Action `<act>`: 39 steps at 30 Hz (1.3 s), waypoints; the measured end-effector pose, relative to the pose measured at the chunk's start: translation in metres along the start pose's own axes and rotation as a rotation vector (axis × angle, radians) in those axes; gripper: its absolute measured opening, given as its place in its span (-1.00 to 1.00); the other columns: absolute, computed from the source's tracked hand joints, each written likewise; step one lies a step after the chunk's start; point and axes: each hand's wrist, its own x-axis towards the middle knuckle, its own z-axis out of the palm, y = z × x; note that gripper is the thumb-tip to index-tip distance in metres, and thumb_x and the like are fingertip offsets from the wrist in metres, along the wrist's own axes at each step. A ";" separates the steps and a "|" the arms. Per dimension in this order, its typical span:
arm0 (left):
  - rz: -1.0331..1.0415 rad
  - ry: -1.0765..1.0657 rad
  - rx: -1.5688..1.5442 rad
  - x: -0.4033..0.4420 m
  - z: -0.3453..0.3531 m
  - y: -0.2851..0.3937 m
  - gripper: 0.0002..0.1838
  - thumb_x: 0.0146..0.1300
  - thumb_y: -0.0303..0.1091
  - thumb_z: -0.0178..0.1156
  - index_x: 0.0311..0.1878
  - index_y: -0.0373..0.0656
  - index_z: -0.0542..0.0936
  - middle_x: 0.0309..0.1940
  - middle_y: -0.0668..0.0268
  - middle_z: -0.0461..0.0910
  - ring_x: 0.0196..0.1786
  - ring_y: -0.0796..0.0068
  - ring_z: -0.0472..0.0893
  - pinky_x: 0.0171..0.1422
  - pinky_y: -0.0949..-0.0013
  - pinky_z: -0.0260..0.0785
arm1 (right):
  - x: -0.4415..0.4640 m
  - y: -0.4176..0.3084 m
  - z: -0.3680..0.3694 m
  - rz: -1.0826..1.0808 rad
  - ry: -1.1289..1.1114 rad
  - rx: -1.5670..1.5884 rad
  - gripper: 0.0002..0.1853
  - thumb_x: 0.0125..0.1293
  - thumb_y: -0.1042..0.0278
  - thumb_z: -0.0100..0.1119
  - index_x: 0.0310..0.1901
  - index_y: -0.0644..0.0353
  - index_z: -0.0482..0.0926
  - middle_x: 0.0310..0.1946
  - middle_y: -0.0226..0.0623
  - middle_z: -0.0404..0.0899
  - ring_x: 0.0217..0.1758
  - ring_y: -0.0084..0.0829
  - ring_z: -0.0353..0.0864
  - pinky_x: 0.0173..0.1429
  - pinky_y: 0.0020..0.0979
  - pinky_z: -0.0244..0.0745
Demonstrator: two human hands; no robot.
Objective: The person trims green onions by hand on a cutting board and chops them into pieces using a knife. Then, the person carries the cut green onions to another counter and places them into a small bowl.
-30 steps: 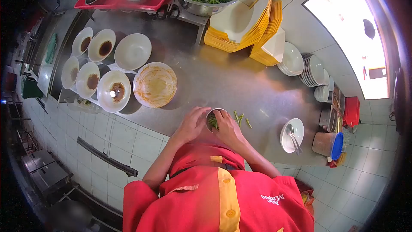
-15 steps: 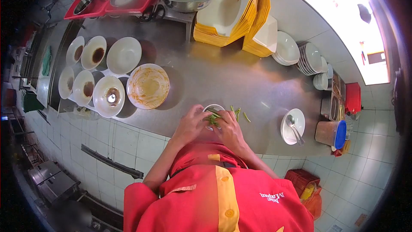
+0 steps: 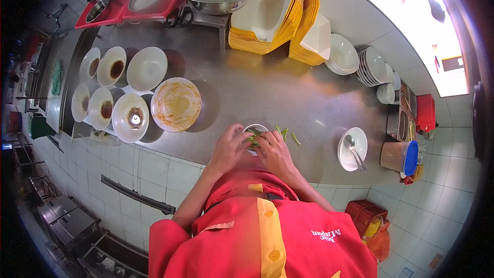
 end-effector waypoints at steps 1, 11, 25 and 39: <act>0.001 -0.001 0.001 0.000 0.002 0.000 -0.70 0.11 -0.44 0.24 -0.03 -0.09 0.57 -0.03 0.16 0.41 -0.04 0.20 0.52 0.00 0.24 0.41 | 0.000 0.003 0.002 0.006 -0.008 -0.016 -0.88 -0.01 0.49 0.17 -0.37 0.24 0.53 -0.26 -0.20 0.46 -0.15 -0.19 0.41 -0.06 -0.23 0.39; -0.077 0.082 0.085 0.012 0.008 -0.006 -0.69 0.02 -0.35 0.34 -0.11 -0.08 0.61 -0.15 0.26 0.50 -0.19 0.26 0.58 -0.12 0.28 0.45 | 0.003 0.010 0.007 0.087 -0.008 -0.095 -0.92 -0.01 0.45 0.26 -0.44 0.20 0.60 -0.38 -0.28 0.54 -0.23 -0.24 0.47 -0.10 -0.25 0.37; 0.052 0.046 0.182 0.009 0.001 0.001 -0.60 0.05 -0.37 0.32 0.01 -0.06 0.54 -0.15 0.24 0.49 -0.21 0.25 0.56 -0.15 0.28 0.43 | 0.013 0.015 0.001 0.142 0.139 -0.057 -0.91 0.01 0.49 0.19 -0.38 0.19 0.58 -0.42 -0.21 0.43 -0.25 -0.17 0.45 -0.17 -0.21 0.37; -0.373 0.015 -0.134 0.003 0.013 -0.004 -0.52 0.17 -0.42 0.16 0.19 -0.13 0.36 -0.75 0.14 0.45 -0.67 0.18 0.51 -0.52 0.20 0.28 | -0.033 0.061 -0.039 0.615 0.402 0.205 -0.90 0.11 0.57 0.12 -0.32 0.31 0.58 -0.42 -0.03 0.55 -0.38 -0.06 0.56 -0.25 -0.25 0.47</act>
